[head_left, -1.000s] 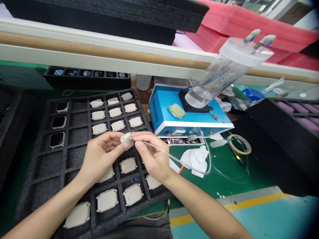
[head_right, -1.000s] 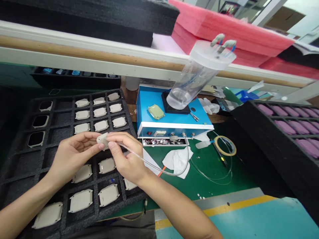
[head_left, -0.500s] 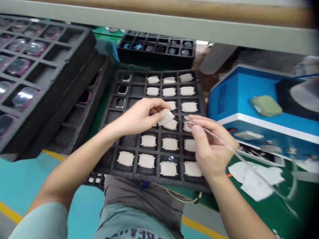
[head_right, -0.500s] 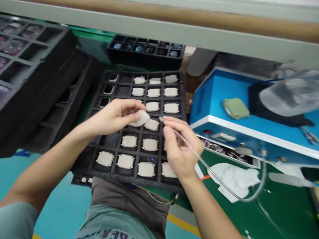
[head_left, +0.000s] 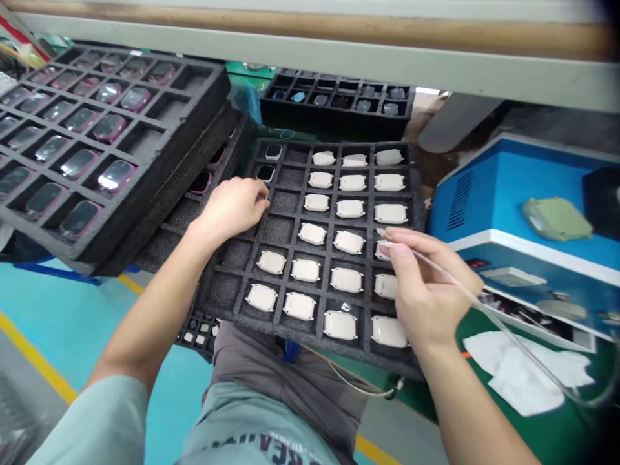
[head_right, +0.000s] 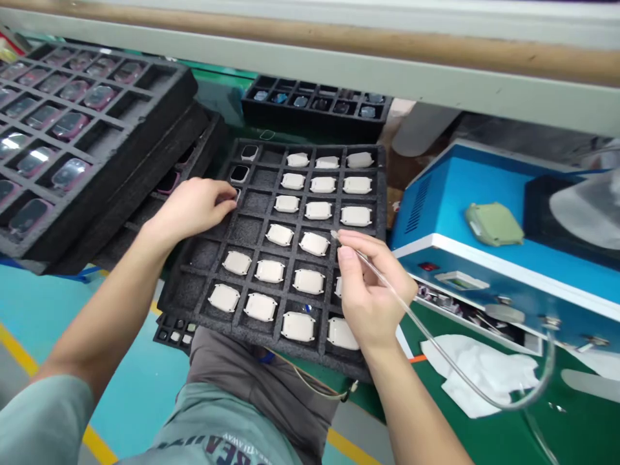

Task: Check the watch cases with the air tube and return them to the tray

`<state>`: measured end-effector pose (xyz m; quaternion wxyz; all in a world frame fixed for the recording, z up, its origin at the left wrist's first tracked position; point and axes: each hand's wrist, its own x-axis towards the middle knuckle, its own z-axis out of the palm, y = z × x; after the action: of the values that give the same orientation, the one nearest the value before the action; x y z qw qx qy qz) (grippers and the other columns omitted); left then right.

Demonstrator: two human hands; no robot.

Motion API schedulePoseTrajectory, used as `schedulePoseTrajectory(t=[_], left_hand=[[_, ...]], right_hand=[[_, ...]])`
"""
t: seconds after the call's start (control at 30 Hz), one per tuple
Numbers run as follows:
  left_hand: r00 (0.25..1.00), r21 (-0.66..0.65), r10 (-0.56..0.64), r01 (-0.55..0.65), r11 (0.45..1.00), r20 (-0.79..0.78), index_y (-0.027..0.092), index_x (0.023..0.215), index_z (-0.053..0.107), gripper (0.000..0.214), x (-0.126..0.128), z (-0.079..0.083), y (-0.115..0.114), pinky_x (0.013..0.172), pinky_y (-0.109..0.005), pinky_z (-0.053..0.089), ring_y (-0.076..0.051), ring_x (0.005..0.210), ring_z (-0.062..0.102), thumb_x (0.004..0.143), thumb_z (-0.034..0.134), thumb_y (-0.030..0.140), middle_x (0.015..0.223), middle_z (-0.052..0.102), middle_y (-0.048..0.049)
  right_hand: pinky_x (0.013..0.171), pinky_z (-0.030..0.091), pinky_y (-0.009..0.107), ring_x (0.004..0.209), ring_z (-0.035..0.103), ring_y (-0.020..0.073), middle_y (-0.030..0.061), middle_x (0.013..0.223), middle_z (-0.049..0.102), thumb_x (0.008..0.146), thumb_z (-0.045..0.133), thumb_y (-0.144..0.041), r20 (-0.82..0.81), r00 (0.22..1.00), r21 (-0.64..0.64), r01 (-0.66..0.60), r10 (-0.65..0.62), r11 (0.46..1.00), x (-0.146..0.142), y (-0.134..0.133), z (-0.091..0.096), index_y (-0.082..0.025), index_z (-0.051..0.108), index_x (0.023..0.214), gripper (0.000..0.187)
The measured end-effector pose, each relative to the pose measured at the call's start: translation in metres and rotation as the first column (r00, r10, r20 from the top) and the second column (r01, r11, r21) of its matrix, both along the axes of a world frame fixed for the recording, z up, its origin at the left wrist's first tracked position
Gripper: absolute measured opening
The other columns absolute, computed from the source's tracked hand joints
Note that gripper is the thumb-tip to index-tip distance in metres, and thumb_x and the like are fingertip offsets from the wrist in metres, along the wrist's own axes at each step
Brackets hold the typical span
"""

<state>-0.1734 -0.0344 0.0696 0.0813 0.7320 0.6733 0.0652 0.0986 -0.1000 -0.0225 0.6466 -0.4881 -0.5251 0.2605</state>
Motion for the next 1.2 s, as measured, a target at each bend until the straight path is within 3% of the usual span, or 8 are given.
schedulePoseTrajectory(t=[0.1,0.2,0.3,0.37,0.43,0.5,0.67,1.2], left_hand=[[0.96,0.018,0.079,-0.077,0.997,-0.268,0.006,0.108,0.079,0.032,0.004,-0.006,0.024,0.101,-0.051,0.049,-0.043,0.115,0.069,0.091,0.062,0.027,0.116,0.076,-0.0265],[0.944,0.025,0.119,-0.117,0.993,-0.309,0.003,0.113,0.077,0.033,0.004,-0.006,0.03,0.1,-0.051,0.049,-0.044,0.117,0.068,0.09,0.061,0.021,0.118,0.075,-0.0296],[0.986,0.1,0.087,-0.073,0.992,-0.143,0.007,0.123,0.075,0.037,0.014,0.001,0.024,0.104,-0.052,0.047,-0.042,0.12,0.067,0.091,0.058,0.018,0.121,0.076,-0.0257],[0.984,0.156,-0.076,0.051,0.986,0.158,0.013,0.124,0.075,0.037,0.035,0.002,0.021,0.105,-0.047,0.048,-0.036,0.118,0.069,0.092,0.06,0.022,0.123,0.077,-0.018],[0.817,0.143,-0.229,0.18,0.973,0.53,0.014,0.115,0.077,0.03,0.064,-0.003,0.017,0.099,-0.039,0.053,-0.029,0.109,0.073,0.089,0.065,0.023,0.117,0.08,-0.0117],[0.57,0.048,-0.202,0.272,0.961,0.797,0.013,0.104,0.078,0.023,0.094,-0.015,0.013,0.089,-0.034,0.057,-0.024,0.095,0.076,0.084,0.07,0.021,0.103,0.082,-0.0097],[0.273,-0.154,0.077,0.273,0.95,0.959,0.013,0.094,0.074,0.025,0.124,-0.043,0.003,0.08,-0.033,0.06,-0.019,0.079,0.075,0.071,0.082,0.02,0.088,0.08,-0.0065],[0.211,-0.144,0.092,0.249,0.958,0.973,0.016,0.095,0.076,0.028,0.116,-0.044,-0.006,0.083,-0.033,0.059,-0.02,0.085,0.076,0.071,0.088,0.023,0.094,0.082,-0.0072]], right_hand=[[0.088,0.067,0.047,0.101,0.078,0.027,0.0088,0.106,0.08,0.092,0.075,-0.036,-0.007,1.0,-0.006,0.004,-0.005,1.0,0.001,0.0,-0.001,-0.021,0.078,0.099,0.017],[0.088,0.068,0.046,0.1,0.078,0.0262,0.0079,0.105,0.08,0.092,0.074,-0.037,-0.016,1.0,-0.006,0.007,-0.007,1.0,0.001,0.0,-0.001,-0.021,0.078,0.099,0.017],[0.086,0.068,0.044,0.094,0.078,0.0241,0.0074,0.102,0.08,0.093,0.074,-0.037,-0.049,0.999,-0.007,0.009,-0.009,1.0,-0.001,0.0,0.002,-0.021,0.078,0.1,0.017],[0.082,0.069,0.04,0.087,0.078,0.0215,0.0069,0.098,0.079,0.095,0.072,-0.037,-0.092,0.996,0.005,0.024,-0.023,1.0,-0.002,0.001,0.006,-0.021,0.077,0.1,0.018],[0.079,0.069,0.037,0.084,0.078,0.0193,0.0064,0.098,0.078,0.098,0.068,-0.038,-0.13,0.99,0.027,0.05,-0.046,0.998,-0.003,0.003,0.008,-0.021,0.076,0.1,0.019],[0.081,0.069,0.036,0.087,0.078,0.019,0.0064,0.1,0.077,0.1,0.064,-0.038,-0.148,0.987,0.05,0.077,-0.069,0.996,-0.004,0.006,0.009,-0.021,0.075,0.1,0.02],[0.092,0.067,0.041,0.099,0.077,0.0217,0.0071,0.103,0.079,0.102,0.062,-0.03,-0.097,0.995,0.078,0.047,-0.039,0.996,-0.002,0.01,0.006,-0.022,0.076,0.103,0.016],[0.095,0.068,0.048,0.108,0.076,0.0249,0.0072,0.109,0.079,0.101,0.063,-0.027,-0.057,0.998,0.094,0.035,-0.03,0.995,-0.005,0.009,0.004,-0.024,0.076,0.105,0.014]])
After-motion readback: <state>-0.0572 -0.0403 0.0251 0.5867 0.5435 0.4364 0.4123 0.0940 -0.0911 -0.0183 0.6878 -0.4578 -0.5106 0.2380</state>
